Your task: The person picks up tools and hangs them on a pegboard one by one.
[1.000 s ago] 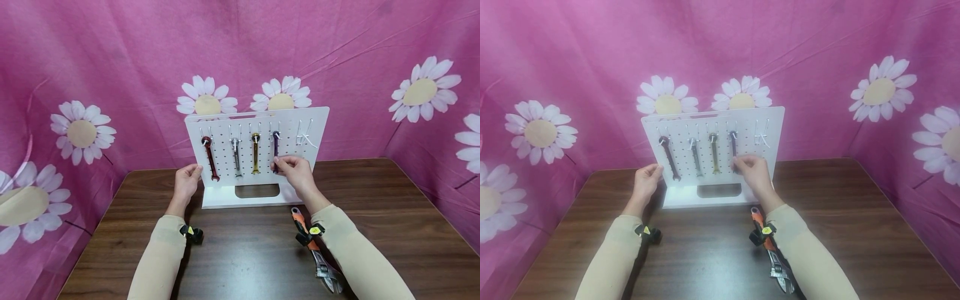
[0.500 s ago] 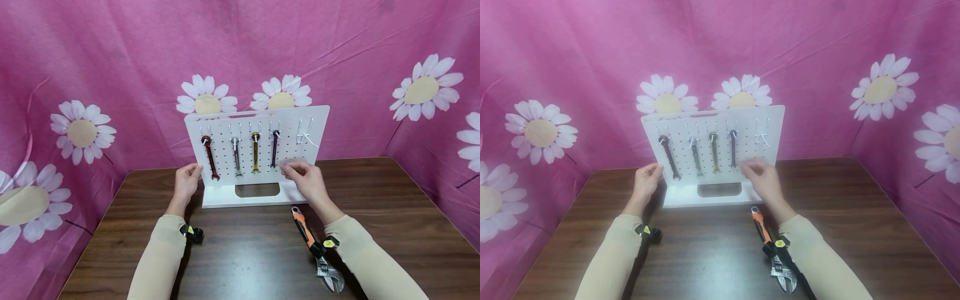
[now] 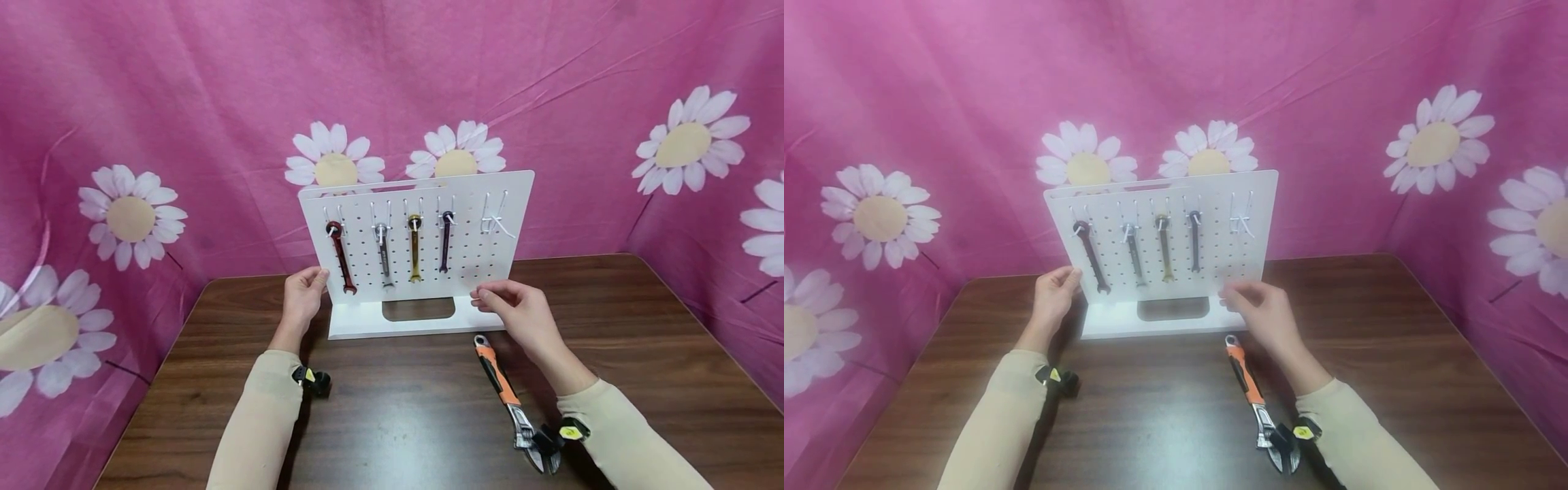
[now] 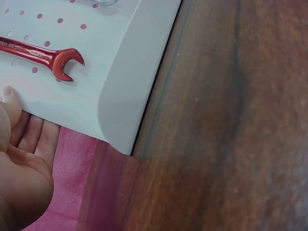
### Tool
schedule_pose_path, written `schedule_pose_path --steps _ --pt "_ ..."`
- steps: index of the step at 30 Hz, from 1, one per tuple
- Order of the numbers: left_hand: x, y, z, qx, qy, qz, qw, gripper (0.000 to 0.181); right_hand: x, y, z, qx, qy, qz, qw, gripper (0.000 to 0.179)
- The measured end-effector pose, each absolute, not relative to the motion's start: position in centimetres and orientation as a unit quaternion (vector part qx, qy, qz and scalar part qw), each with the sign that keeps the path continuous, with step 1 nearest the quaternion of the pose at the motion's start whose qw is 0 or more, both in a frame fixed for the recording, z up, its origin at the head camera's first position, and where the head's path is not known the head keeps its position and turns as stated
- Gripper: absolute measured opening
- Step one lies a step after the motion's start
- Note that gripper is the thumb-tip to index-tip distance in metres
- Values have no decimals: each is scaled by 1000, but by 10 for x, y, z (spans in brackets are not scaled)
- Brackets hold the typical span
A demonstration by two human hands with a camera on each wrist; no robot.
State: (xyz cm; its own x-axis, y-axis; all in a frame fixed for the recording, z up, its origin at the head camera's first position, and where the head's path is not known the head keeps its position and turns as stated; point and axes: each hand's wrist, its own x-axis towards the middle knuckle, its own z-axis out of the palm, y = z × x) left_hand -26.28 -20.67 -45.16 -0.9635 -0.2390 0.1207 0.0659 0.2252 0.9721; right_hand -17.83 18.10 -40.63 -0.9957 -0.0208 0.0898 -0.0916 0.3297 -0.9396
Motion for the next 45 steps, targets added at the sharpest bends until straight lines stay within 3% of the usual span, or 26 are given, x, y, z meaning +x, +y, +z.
schedule_pose_path --steps 24,45 --pt "-262 -207 -451 63 -770 -624 118 26 -128 212 -420 48 -833 551 6 24" --pt "-264 -208 -453 59 -780 -612 117 27 -99 220 -450 27 -826 555 -92 22"
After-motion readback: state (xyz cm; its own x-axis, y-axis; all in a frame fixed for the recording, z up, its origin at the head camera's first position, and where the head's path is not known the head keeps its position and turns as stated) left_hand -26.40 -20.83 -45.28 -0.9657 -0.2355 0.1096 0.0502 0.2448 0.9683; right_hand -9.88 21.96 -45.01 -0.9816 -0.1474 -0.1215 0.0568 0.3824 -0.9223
